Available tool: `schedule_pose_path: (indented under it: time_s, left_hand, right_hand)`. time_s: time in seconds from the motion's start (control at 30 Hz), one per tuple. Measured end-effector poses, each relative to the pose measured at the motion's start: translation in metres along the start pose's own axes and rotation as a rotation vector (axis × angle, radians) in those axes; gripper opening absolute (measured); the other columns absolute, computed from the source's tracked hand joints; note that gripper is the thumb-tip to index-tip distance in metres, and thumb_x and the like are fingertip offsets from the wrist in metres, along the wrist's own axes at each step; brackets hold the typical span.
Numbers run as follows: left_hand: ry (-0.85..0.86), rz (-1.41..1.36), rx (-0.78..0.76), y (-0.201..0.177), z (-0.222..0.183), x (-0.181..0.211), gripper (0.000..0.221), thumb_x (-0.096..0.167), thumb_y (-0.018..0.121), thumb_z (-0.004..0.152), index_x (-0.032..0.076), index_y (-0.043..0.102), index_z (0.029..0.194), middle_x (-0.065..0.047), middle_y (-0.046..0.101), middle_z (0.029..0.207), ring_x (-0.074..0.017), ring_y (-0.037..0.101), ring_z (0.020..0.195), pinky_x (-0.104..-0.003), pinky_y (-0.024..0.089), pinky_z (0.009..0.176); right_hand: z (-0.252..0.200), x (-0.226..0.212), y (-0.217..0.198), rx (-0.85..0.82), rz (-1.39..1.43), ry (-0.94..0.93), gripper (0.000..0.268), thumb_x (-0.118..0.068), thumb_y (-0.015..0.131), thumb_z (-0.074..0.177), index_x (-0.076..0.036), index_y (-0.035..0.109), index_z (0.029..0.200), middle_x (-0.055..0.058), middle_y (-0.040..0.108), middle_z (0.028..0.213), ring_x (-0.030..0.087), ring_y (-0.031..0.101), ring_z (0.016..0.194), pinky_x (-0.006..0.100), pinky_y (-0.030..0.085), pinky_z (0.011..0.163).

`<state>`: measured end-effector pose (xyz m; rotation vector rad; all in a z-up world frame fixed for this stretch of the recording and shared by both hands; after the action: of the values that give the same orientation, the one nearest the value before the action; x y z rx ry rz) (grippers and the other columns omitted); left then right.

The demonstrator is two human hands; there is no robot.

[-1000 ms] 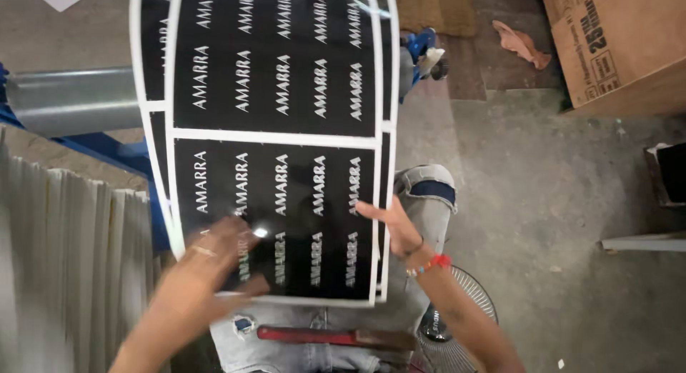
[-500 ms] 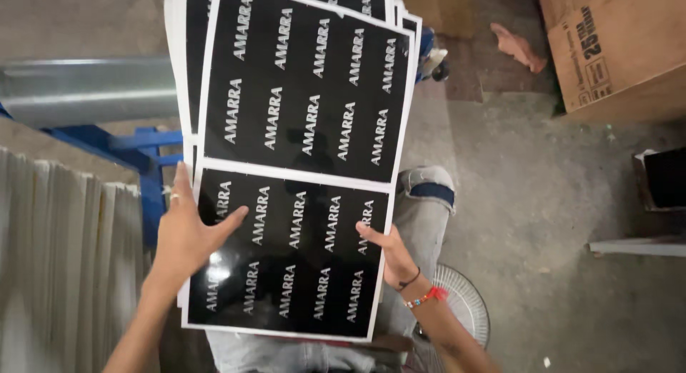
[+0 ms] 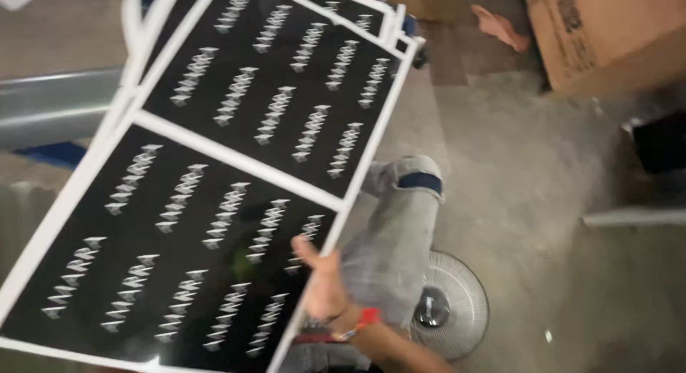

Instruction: The person applies a label to a rotating roller using a squeegee tool, holds the tool between their thighs to adjust the label with both hands, and then fans through a stack of printed label sheets.

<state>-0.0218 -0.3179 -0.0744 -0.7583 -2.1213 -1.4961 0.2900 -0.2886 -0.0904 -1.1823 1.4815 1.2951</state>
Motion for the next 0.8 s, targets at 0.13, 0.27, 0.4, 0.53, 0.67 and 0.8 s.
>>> schedule_pose_path:
  time_s: [0.13,0.27,0.4,0.53,0.67,0.8]
  left_hand:
    - [-0.012,0.059,0.134,-0.032,0.013,-0.017,0.083,0.025,0.070,0.092,-0.005,0.034,0.160,-0.025,0.056,0.148,-0.0309,0.059,0.125,-0.041,0.048,0.099]
    - [0.014,0.107,0.231,-0.067,0.011,-0.018,0.080,0.025,0.069,0.093,-0.005,0.035,0.159,-0.024,0.056,0.147,-0.0305,0.059,0.126,-0.042,0.047,0.101]
    - [0.025,0.140,0.314,-0.106,-0.002,-0.013,0.077,0.024,0.068,0.094,-0.005,0.036,0.158,-0.024,0.056,0.147,-0.0301,0.058,0.127,-0.042,0.046,0.103]
    - [0.035,0.162,0.392,-0.142,-0.016,-0.008,0.075,0.024,0.067,0.096,-0.005,0.037,0.157,-0.023,0.057,0.147,-0.0297,0.058,0.128,-0.042,0.045,0.104]
    - [0.025,0.189,0.449,-0.173,-0.032,-0.004,0.072,0.024,0.066,0.097,-0.004,0.038,0.157,-0.022,0.057,0.147,-0.0293,0.057,0.129,-0.043,0.044,0.106]
    - [0.030,0.206,0.491,-0.201,-0.046,-0.006,0.069,0.024,0.065,0.098,-0.004,0.039,0.156,-0.021,0.057,0.147,-0.0289,0.057,0.130,-0.043,0.043,0.107]
  right_hand:
    - [-0.033,0.022,0.040,-0.068,0.316,0.441,0.027,-0.022,0.075,0.100,0.001,0.068,0.113,0.008,0.067,0.109,0.018,0.062,0.105,0.035,0.049,0.099]
    - [-0.050,0.021,0.040,-0.318,0.372,0.644,0.034,-0.018,0.070,0.091,-0.014,0.063,0.124,-0.003,0.066,0.120,0.009,0.063,0.114,0.027,0.049,0.101]
    - [-0.006,0.029,-0.008,-0.313,0.059,0.363,0.030,-0.027,0.058,0.107,-0.007,0.062,0.130,0.001,0.059,0.109,0.010,0.056,0.099,0.028,0.048,0.086]
    - [0.081,0.020,-0.082,0.202,0.144,0.359,0.043,-0.035,0.059,0.110,-0.010,0.064,0.144,0.004,0.045,0.094,0.020,0.043,0.080,0.036,0.032,0.066]
    - [0.173,-0.044,-0.116,0.145,0.381,0.037,0.044,-0.038,0.059,0.097,-0.011,0.058,0.132,0.000,0.067,0.126,0.015,0.061,0.118,0.034,0.045,0.104]
    - [0.235,-0.087,-0.107,-0.048,0.499,0.143,0.043,-0.038,0.063,0.098,-0.007,0.063,0.128,0.005,0.071,0.117,0.019,0.068,0.106,0.038,0.053,0.096]
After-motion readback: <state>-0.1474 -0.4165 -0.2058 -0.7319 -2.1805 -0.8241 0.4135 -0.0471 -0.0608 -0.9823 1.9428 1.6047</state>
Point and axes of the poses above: each hand's wrist, its own z-axis towards the middle knuckle, its own y-axis out of the palm, x = y × z, the point moved 3 cm from there along z, towards the middle knuckle
